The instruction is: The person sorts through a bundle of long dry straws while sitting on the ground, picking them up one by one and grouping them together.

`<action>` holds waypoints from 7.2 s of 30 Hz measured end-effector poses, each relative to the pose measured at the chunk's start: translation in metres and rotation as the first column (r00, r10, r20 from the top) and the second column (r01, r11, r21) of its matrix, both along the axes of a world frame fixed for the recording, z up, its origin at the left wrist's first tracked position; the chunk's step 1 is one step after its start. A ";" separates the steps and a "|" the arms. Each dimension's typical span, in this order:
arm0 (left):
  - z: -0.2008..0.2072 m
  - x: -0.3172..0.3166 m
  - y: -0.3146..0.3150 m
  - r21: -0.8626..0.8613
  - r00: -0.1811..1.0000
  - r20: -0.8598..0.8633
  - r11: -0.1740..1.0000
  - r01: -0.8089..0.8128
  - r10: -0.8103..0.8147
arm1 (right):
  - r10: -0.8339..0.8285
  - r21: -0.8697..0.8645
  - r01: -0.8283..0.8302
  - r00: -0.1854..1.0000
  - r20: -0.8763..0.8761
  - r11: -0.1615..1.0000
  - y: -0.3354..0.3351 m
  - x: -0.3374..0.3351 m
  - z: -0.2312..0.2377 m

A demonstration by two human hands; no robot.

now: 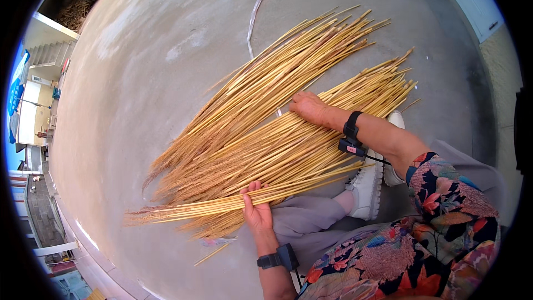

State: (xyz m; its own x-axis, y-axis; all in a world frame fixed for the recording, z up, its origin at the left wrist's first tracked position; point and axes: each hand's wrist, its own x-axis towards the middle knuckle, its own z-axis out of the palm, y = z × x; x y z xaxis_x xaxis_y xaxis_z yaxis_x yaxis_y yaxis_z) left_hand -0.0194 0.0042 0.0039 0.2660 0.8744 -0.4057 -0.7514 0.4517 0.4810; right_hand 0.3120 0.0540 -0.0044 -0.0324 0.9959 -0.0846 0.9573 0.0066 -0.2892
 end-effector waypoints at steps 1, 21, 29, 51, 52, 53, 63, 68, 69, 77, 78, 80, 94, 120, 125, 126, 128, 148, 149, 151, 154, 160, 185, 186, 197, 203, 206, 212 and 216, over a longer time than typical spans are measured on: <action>-0.001 0.001 0.000 -0.003 1.000 -0.001 1.000 -0.001 0.001 | -0.005 0.014 0.005 1.000 0.000 1.000 -0.002 0.000 0.000; 0.003 0.006 -0.001 -0.028 0.998 -0.053 0.999 0.024 -0.025 | -0.006 0.148 -0.041 0.952 0.306 0.988 0.021 0.018 -0.010; -0.002 0.017 0.003 -0.038 0.999 -0.011 0.999 0.037 -0.037 | 0.155 0.239 -0.132 0.985 -0.081 0.962 -0.003 0.021 0.019; 0.012 -0.025 -0.030 0.077 0.996 0.035 0.993 -0.089 0.086 | 0.202 0.306 -0.095 0.918 -0.341 0.947 0.010 -0.010 0.013; 0.010 -0.022 -0.028 0.073 0.993 0.062 0.992 -0.105 0.101 | 0.210 0.316 -0.103 0.923 -0.323 0.943 0.007 -0.005 0.009; 0.009 -0.024 -0.026 0.080 0.993 0.061 0.991 -0.106 0.102 | 0.214 0.326 -0.108 0.927 -0.309 0.939 0.005 0.001 0.004; -0.002 -0.025 -0.016 0.084 0.996 0.068 0.995 -0.062 0.056 | 0.074 0.258 -0.052 0.994 -0.078 0.965 -0.016 0.027 -0.009; 0.003 -0.020 -0.010 0.046 0.999 -0.014 0.998 -0.047 0.048 | 0.219 0.197 -0.192 0.968 -0.127 0.961 -0.030 0.004 -0.006; 0.004 -0.016 -0.008 0.040 0.999 -0.013 0.999 -0.035 0.036 | 0.245 0.191 -0.216 0.960 -0.139 0.957 -0.031 0.003 -0.008; 0.009 -0.030 -0.017 0.034 0.997 -0.069 0.999 -0.040 0.043 | 0.191 0.123 -0.170 0.965 -0.181 0.978 -0.017 -0.029 -0.027; 0.009 -0.028 -0.015 0.041 0.997 -0.070 0.999 -0.029 0.032 | 0.155 0.046 -0.149 0.970 -0.189 0.988 -0.016 -0.023 -0.034; 0.008 -0.026 -0.011 0.056 0.998 -0.068 0.998 -0.001 0.004 | 0.125 0.040 -0.120 0.978 -0.167 0.992 -0.022 -0.018 -0.050; 0.009 -0.025 -0.011 0.008 0.992 -0.127 1.000 -0.019 0.020 | 0.246 0.070 -0.237 0.945 -0.217 0.969 -0.053 -0.031 -0.034; 0.024 -0.024 -0.016 -0.037 0.985 -0.172 0.999 -0.033 0.026 | 0.191 0.162 -0.175 0.977 -0.090 0.971 -0.009 -0.034 -0.031; 0.024 -0.023 -0.018 -0.015 0.993 -0.116 1.000 -0.006 0.005 | 0.194 0.046 -0.190 0.977 -0.089 0.981 -0.023 -0.043 -0.026; 0.023 -0.019 -0.016 -0.023 0.995 -0.102 1.000 0.011 -0.013 | 0.184 0.110 -0.175 0.980 -0.077 0.978 -0.030 -0.041 -0.039; 0.023 -0.020 -0.015 -0.035 0.995 -0.099 0.999 0.001 -0.004 | 0.155 0.152 -0.136 0.981 -0.118 0.979 -0.041 -0.047 -0.044; 0.015 -0.028 -0.017 0.013 0.998 -0.070 1.000 0.011 -0.010 | 0.169 0.318 -0.121 0.977 -0.127 0.940 -0.004 -0.032 -0.021; 0.016 -0.027 -0.017 0.010 0.997 -0.073 1.000 0.012 -0.012 | 0.170 0.363 -0.120 0.979 -0.111 0.924 -0.001 -0.030 -0.019; 0.018 -0.025 -0.016 0.006 0.996 -0.083 1.000 0.014 -0.014 | 0.132 0.230 -0.114 0.989 -0.067 0.967 -0.003 -0.028 -0.021; 0.020 -0.023 -0.017 0.008 0.996 -0.088 1.000 0.012 -0.012 | 0.095 0.061 -0.090 0.992 -0.084 0.994 -0.019 -0.035 -0.022; 0.016 -0.025 -0.015 0.012 0.998 -0.068 1.000 0.012 -0.011 | 0.109 0.157 -0.077 0.972 -0.207 0.985 -0.034 -0.038 -0.036; 0.022 -0.022 -0.015 -0.036 0.998 -0.066 0.999 0.004 -0.006 | 0.043 -0.076 -0.046 0.998 -0.042 0.996 -0.001 -0.037 -0.024; 0.022 -0.025 -0.015 -0.032 0.997 -0.071 0.999 0.000 -0.002 | 0.077 -0.089 -0.078 0.997 -0.009 0.993 0.002 -0.040 -0.027; 0.023 -0.025 -0.013 -0.019 0.999 -0.028 1.000 0.025 -0.025 | 0.147 0.211 -0.156 0.987 0.060 0.965 0.006 -0.037 -0.026; 0.017 -0.024 -0.014 0.008 1.000 -0.001 1.000 -0.027 0.027 | 0.126 0.241 -0.035 0.919 -0.374 0.970 -0.008 -0.022 0.005; 0.015 -0.021 -0.012 -0.009 0.999 0.017 0.999 -0.038 0.038 | 0.101 0.205 -0.012 0.898 -0.429 0.979 -0.017 0.001 0.011; 0.005 -0.026 -0.011 0.048 0.999 0.031 0.998 -0.040 0.039 | 0.081 0.215 0.033 0.864 -0.498 0.976 -0.023 0.019 0.022; 0.005 -0.022 -0.009 0.063 0.999 -0.001 0.997 -0.035 0.035 | 0.114 0.205 -0.018 0.878 -0.466 0.979 -0.027 0.018 0.020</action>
